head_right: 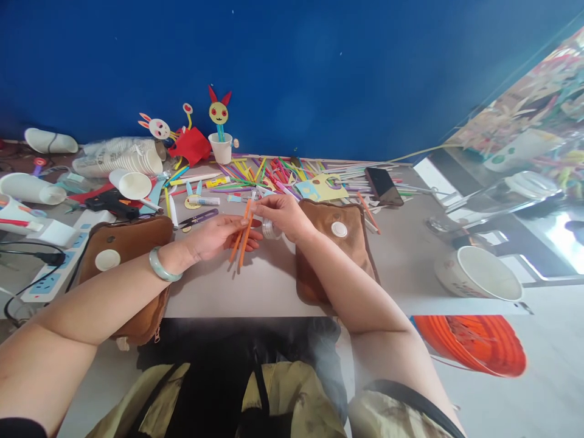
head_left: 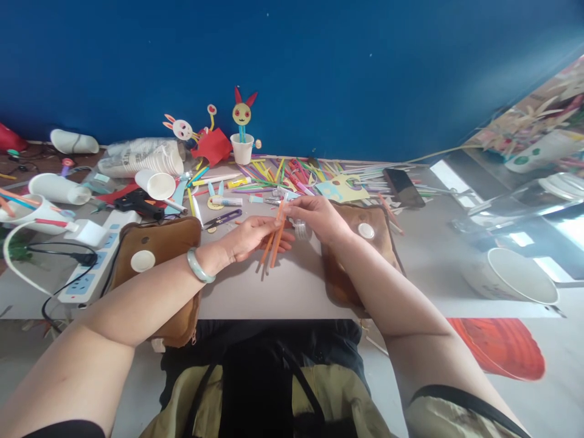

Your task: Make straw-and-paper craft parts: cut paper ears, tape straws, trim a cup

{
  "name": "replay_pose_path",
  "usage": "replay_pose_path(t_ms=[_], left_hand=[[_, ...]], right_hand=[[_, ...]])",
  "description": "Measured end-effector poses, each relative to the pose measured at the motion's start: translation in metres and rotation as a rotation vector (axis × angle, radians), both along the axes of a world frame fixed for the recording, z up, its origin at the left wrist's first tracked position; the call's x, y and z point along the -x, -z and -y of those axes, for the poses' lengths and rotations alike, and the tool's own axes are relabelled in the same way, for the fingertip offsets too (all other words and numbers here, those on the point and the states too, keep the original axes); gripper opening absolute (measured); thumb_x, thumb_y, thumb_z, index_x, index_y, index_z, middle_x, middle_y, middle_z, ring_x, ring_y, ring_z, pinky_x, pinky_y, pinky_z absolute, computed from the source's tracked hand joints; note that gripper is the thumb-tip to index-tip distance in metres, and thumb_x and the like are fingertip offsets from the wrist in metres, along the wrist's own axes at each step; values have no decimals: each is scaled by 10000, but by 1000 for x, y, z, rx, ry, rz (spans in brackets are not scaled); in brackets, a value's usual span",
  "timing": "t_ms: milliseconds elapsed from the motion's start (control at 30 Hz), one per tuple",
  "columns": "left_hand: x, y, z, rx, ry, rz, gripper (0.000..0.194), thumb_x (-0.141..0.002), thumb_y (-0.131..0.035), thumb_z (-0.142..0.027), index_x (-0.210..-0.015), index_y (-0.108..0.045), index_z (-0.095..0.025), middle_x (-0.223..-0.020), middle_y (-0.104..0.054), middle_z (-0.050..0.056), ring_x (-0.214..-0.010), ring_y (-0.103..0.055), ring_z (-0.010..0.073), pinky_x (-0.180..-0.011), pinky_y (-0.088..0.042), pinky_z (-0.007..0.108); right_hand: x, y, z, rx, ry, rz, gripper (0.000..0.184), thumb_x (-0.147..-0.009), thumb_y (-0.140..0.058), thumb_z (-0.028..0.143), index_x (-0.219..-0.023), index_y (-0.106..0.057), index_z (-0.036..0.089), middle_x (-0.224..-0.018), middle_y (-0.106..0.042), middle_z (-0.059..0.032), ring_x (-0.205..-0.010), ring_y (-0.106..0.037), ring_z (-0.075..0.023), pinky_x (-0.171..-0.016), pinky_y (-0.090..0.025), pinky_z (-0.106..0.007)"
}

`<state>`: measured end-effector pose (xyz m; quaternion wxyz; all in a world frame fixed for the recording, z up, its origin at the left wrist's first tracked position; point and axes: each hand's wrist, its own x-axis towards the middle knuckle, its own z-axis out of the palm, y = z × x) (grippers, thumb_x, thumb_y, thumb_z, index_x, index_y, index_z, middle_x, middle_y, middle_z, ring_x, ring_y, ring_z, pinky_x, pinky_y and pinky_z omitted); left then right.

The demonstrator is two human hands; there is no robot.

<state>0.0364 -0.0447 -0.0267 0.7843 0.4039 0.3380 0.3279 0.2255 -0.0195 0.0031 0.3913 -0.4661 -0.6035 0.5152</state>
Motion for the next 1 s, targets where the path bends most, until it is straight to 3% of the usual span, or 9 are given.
replay_pose_path(t_ms=[467, 767, 1000], left_hand=[[-2, 4, 2, -42, 49, 2, 392, -778, -782, -500, -897, -730, -130, -946, -773, 148, -785, -747, 240, -706, -616, 364], [1, 13, 2, -247, 140, -95, 462, -880, -616, -591, -928, -721, -143, -853, -763, 124, -700, -739, 217, -652, -596, 338], [0, 11, 5, -311, 144, -107, 485, -885, -591, -610, -918, -712, -142, -830, -752, 100, -701, -737, 209, -685, -599, 329]], right_hand=[[5, 9, 2, -11, 53, -69, 341, -692, -818, 485, -676, -654, 186, -648, -642, 2, -584, -551, -120, -601, -472, -288], [10, 7, 4, 56, 112, -125, 352, -607, -859, 459, -651, -645, 184, -650, -621, 4, -594, -535, -118, -563, -447, -266], [12, 6, 6, 85, 130, -151, 412, -602, -871, 502, -650, -616, 182, -597, -586, 18, -529, -503, -101, -489, -435, -254]])
